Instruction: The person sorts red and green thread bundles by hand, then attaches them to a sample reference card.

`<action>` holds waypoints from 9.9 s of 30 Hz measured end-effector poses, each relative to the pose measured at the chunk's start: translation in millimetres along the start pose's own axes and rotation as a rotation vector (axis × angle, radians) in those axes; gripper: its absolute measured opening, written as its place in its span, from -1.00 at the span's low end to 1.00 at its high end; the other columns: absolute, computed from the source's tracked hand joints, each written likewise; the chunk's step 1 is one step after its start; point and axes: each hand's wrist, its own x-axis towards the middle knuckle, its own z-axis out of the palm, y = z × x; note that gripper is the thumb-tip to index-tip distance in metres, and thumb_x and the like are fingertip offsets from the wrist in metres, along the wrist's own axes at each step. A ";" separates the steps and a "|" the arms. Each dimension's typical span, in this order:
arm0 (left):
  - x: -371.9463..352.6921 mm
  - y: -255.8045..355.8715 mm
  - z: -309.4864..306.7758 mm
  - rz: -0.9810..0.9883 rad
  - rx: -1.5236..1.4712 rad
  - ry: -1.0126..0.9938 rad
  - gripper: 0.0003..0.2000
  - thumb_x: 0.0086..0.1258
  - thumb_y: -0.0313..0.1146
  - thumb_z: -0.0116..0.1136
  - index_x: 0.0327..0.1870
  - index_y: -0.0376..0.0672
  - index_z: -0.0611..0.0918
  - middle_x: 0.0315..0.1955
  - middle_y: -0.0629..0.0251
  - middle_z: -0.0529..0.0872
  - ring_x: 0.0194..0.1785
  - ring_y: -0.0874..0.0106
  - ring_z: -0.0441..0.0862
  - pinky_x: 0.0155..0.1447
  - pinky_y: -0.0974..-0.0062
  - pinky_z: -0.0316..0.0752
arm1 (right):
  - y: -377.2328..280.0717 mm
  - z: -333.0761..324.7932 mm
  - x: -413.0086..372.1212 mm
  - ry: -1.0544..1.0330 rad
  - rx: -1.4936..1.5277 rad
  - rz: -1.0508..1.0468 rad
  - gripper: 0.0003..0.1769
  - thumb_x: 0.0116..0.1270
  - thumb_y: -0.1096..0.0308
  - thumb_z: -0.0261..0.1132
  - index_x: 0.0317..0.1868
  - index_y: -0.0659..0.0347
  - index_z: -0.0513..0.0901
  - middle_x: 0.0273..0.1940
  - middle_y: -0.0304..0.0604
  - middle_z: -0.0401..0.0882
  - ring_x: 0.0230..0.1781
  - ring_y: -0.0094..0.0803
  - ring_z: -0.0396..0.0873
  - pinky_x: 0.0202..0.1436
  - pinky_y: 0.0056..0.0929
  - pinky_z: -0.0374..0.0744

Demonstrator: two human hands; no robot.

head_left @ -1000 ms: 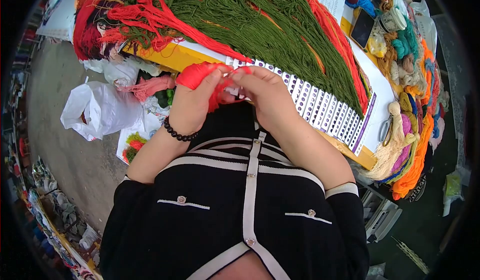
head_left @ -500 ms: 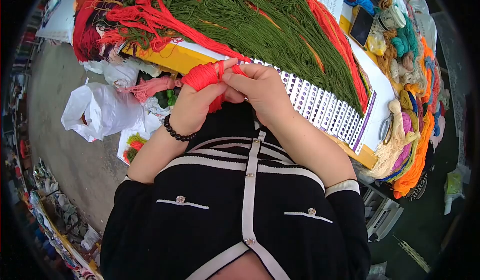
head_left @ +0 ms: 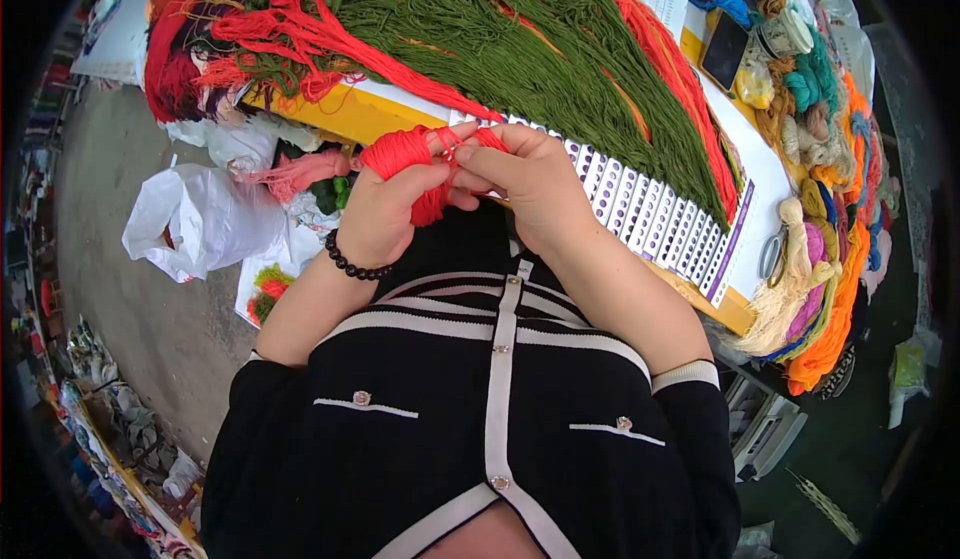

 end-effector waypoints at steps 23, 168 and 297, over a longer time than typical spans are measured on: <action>-67.1 114.2 -376.9 0.314 -0.176 1.153 -0.93 0.33 -0.45 0.05 -0.27 -0.21 0.56 -0.58 0.48 0.50 -0.64 0.60 0.32 -0.47 0.60 0.41 | -226.4 -276.8 -178.7 0.587 0.124 -0.561 -0.85 0.38 0.39 0.08 -0.22 0.32 0.48 -0.52 -0.35 0.24 -0.58 -0.61 0.16 -0.58 -0.70 0.16; 4.4 22.4 3.0 -0.034 0.136 -0.061 -0.57 0.28 -0.48 -0.05 0.19 -0.40 0.40 -0.40 0.09 0.69 -0.24 0.38 0.63 -0.01 0.46 0.48 | -7.8 -18.0 2.9 0.049 0.457 0.031 -0.82 0.25 0.34 0.18 -0.28 0.29 0.59 -0.54 -0.25 0.53 -0.39 -0.49 0.52 -0.16 -0.47 0.46; 2.8 3.9 10.7 -0.141 0.110 -0.110 -0.59 0.34 -0.51 -0.06 0.23 -0.31 0.40 -0.17 0.22 0.63 -0.27 0.46 0.61 -0.31 0.57 0.55 | -1.5 -8.3 -10.9 -0.014 -0.020 -0.014 -0.87 0.25 0.50 0.19 -0.44 0.36 0.56 -0.61 -0.24 0.46 -0.60 -0.49 0.45 -0.49 -0.52 0.42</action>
